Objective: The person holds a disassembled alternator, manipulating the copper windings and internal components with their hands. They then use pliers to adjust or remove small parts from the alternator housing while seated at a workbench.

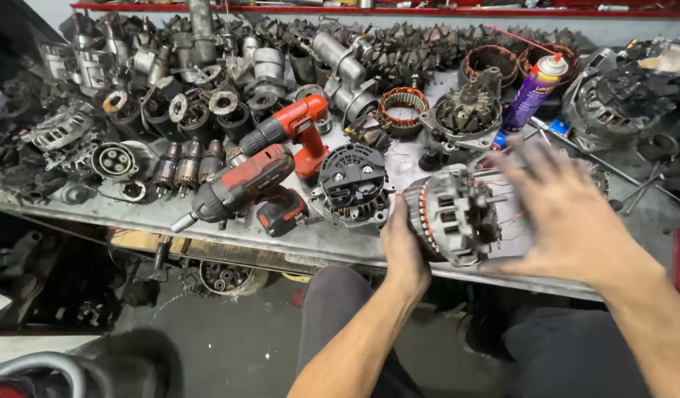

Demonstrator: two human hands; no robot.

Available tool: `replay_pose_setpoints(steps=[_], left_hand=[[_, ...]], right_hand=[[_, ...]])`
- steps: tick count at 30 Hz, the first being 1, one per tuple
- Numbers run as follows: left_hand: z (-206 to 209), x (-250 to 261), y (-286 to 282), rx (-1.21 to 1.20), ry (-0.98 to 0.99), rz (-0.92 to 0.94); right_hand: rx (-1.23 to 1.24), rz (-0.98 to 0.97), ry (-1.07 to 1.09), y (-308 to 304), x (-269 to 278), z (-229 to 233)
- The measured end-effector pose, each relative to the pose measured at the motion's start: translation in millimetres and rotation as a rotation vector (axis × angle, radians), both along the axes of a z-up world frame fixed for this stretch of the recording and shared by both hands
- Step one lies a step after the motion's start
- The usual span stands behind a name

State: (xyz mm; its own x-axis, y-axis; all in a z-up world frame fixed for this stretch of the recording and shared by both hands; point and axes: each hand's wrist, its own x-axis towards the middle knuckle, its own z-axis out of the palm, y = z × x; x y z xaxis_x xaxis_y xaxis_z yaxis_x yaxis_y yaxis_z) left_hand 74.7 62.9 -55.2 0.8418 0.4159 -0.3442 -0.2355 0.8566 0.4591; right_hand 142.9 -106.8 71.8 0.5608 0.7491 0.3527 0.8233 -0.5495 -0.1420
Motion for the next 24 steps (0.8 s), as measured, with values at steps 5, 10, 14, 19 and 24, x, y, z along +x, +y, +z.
replay_pose_setpoints(steps=[5, 10, 14, 19, 24], left_hand=[[-1.6, 2.5, -10.8, 0.042, -0.036, 0.006], [-13.7, 3.8, -15.4, 0.336, 0.045, 0.051], [-3.0, -3.0, -13.2, 0.506, 0.063, 0.05], [2.4, -9.5, -14.5, 0.734, 0.068, 0.03], [3.5, -8.8, -12.9, 0.781, 0.089, 0.087]], right_hand=[[-0.577, -0.076, -0.241, 29.7, -3.5, 12.2], [-0.721, -0.129, -0.339, 31.0, -10.4, -7.7], [-0.623, -0.122, -0.314, 27.6, -2.8, -10.2], [-0.601, -0.099, -0.218, 17.7, 18.7, -18.1], [-0.457, -0.024, -0.288, 21.1, 8.9, -32.3]])
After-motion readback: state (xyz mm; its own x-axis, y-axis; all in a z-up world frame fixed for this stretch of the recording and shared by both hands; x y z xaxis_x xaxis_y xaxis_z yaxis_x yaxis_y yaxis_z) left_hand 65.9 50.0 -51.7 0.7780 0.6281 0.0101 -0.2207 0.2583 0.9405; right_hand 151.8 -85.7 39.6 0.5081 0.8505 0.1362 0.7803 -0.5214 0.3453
